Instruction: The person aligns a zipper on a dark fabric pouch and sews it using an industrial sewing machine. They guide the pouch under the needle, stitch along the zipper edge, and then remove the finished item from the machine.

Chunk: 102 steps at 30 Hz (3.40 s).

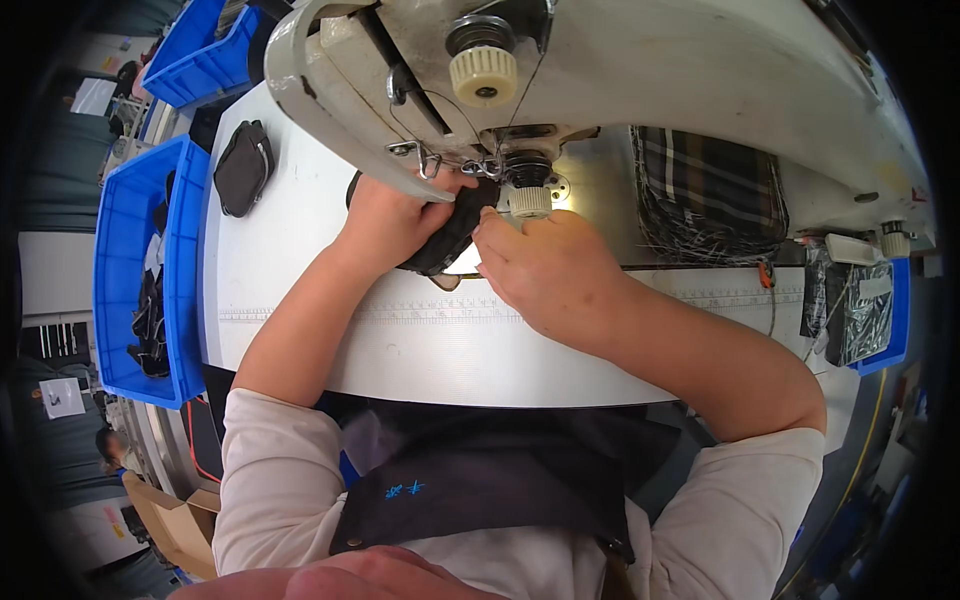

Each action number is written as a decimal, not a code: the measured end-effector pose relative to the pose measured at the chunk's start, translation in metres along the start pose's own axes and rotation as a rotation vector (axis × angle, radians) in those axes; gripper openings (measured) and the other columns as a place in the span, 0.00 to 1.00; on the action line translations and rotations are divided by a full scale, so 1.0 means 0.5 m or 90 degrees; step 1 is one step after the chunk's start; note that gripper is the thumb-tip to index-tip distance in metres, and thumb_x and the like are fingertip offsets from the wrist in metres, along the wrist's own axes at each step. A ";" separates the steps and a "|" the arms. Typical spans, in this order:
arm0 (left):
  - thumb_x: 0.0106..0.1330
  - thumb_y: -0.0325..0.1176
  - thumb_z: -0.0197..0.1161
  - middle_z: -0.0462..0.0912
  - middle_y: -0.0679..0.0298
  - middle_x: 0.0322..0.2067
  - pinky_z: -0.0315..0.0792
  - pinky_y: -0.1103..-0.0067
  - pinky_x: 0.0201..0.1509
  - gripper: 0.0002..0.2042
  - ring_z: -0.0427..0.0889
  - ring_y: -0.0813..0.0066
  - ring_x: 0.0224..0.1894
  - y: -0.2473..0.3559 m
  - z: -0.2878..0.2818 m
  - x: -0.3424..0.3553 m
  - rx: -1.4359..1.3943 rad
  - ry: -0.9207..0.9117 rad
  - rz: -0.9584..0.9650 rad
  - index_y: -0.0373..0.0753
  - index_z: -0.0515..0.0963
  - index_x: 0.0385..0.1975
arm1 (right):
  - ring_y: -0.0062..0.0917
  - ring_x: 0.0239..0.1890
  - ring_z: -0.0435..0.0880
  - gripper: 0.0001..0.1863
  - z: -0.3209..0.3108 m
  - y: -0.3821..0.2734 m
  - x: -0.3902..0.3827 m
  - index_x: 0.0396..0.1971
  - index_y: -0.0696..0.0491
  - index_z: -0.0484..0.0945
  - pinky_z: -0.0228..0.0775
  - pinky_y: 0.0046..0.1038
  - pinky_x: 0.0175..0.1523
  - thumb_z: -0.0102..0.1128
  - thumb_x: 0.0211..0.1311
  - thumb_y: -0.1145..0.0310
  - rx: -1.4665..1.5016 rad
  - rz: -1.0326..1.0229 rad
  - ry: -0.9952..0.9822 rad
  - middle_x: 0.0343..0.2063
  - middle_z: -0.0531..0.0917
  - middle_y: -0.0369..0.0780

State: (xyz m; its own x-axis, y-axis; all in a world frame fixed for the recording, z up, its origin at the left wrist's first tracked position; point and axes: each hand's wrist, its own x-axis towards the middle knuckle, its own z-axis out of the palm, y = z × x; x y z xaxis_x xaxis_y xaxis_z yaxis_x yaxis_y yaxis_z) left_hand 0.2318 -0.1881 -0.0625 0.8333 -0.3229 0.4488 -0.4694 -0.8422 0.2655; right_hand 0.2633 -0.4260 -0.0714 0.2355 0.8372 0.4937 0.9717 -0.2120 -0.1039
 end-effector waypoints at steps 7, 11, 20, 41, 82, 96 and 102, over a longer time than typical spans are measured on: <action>0.56 0.27 0.69 0.87 0.70 0.45 0.81 0.72 0.41 0.14 0.87 0.65 0.44 0.009 0.002 -0.002 0.090 -0.008 0.063 0.52 0.88 0.42 | 0.25 0.28 0.82 0.12 0.002 -0.003 -0.001 0.40 0.58 0.84 0.72 0.31 0.33 0.67 0.59 0.69 -0.006 0.005 -0.006 0.39 0.81 0.39; 0.57 0.28 0.69 0.86 0.70 0.44 0.81 0.73 0.42 0.15 0.86 0.67 0.44 0.019 -0.006 -0.009 0.112 -0.048 0.029 0.52 0.89 0.44 | 0.25 0.29 0.81 0.10 -0.005 -0.002 0.001 0.39 0.56 0.84 0.72 0.31 0.33 0.68 0.58 0.69 -0.012 -0.004 -0.038 0.37 0.80 0.38; 0.57 0.33 0.70 0.83 0.67 0.41 0.80 0.74 0.40 0.17 0.85 0.69 0.41 0.069 -0.043 -0.004 0.081 -0.103 0.007 0.44 0.89 0.48 | 0.29 0.31 0.82 0.13 -0.013 -0.004 -0.002 0.39 0.54 0.82 0.72 0.34 0.35 0.71 0.59 0.62 0.045 0.063 -0.081 0.31 0.78 0.36; 0.64 0.45 0.67 0.79 0.63 0.46 0.81 0.72 0.41 0.24 0.82 0.67 0.44 0.084 -0.038 -0.017 0.094 -0.138 -0.027 0.39 0.84 0.57 | 0.31 0.32 0.83 0.17 -0.015 0.013 0.000 0.43 0.55 0.83 0.75 0.34 0.35 0.72 0.51 0.70 0.004 0.083 -0.064 0.32 0.80 0.36; 0.59 0.32 0.70 0.83 0.55 0.60 0.80 0.71 0.60 0.22 0.83 0.54 0.59 0.080 -0.059 -0.009 -0.133 -0.178 -0.104 0.35 0.83 0.56 | 0.31 0.34 0.84 0.16 -0.044 0.024 -0.001 0.42 0.49 0.85 0.76 0.35 0.38 0.68 0.50 0.72 0.050 0.074 -0.110 0.34 0.83 0.36; 0.46 0.24 0.74 0.86 0.68 0.49 0.82 0.71 0.46 0.23 0.87 0.62 0.46 0.085 -0.055 -0.005 0.044 -0.146 0.048 0.41 0.86 0.48 | 0.41 0.56 0.84 0.18 -0.023 -0.029 -0.027 0.48 0.66 0.83 0.77 0.37 0.61 0.61 0.60 0.72 -0.014 -0.067 -0.052 0.49 0.86 0.50; 0.45 0.24 0.75 0.86 0.69 0.47 0.82 0.73 0.43 0.21 0.86 0.63 0.44 0.077 -0.040 -0.008 0.029 -0.101 0.062 0.41 0.88 0.44 | 0.41 0.56 0.84 0.19 -0.037 -0.030 -0.022 0.48 0.67 0.83 0.77 0.37 0.61 0.61 0.60 0.71 -0.004 -0.078 -0.083 0.49 0.86 0.51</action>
State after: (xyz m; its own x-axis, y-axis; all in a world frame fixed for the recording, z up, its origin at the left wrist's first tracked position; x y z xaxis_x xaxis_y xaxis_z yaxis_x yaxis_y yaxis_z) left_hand 0.2044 -0.2107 -0.0371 0.8215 -0.4650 0.3299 -0.5396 -0.8210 0.1864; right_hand 0.2459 -0.4414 -0.0593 0.1159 0.9152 0.3860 0.9933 -0.1072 -0.0439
